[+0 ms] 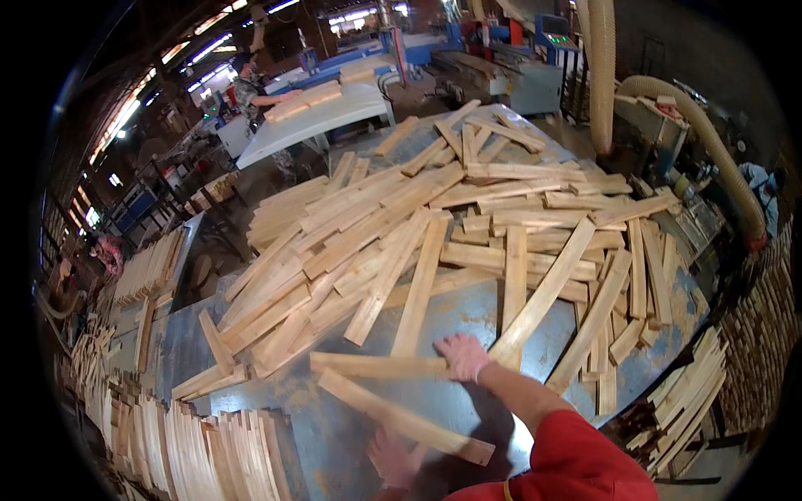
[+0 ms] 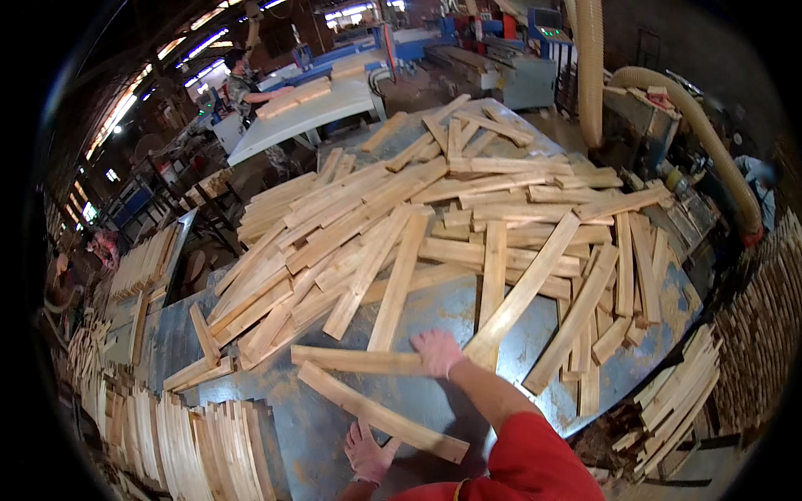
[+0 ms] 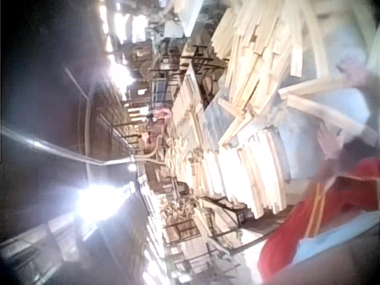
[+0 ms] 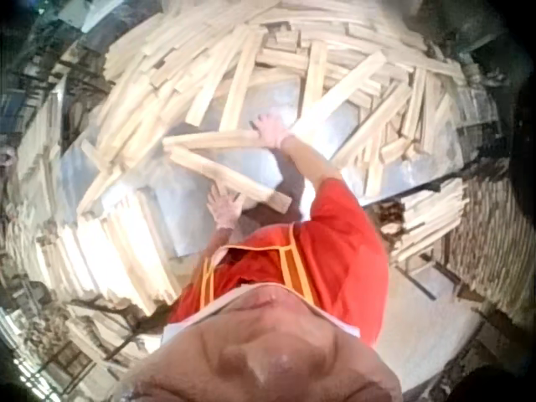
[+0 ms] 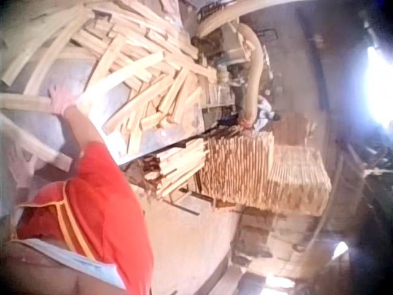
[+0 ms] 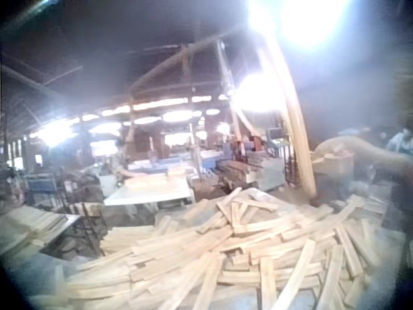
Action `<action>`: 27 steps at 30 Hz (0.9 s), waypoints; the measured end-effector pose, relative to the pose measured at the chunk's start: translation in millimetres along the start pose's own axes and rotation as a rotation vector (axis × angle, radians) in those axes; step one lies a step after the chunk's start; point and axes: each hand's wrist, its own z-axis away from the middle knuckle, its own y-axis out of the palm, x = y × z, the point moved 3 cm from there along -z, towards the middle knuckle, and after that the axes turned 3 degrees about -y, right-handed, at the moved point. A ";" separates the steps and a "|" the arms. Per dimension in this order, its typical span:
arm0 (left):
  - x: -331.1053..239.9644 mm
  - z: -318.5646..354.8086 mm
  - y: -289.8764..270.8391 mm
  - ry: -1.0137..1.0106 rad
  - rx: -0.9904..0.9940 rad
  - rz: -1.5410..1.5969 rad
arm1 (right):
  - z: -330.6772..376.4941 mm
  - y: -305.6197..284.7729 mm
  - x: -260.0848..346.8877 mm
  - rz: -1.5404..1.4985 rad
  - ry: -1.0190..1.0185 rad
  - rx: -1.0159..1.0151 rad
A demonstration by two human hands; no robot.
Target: The person repeatedly picks up small wooden planks from a large pile on a metal table and stacks them into a neat, organized pile. The worker uses both hands to gather the planks and align them before placing them onto the growing stack.
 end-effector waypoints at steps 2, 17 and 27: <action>8.6 -0.1 12.9 -0.002 -0.042 0.120 | 17.3 24.7 21.2 -0.152 0.019 0.150; 103.0 6.9 -47.3 -0.132 -0.189 0.228 | 156.9 114.6 291.2 -0.586 -0.124 0.654; 273.7 88.0 -110.8 -0.456 -0.342 -0.358 | 89.3 -35.4 13.1 -0.250 0.528 -0.448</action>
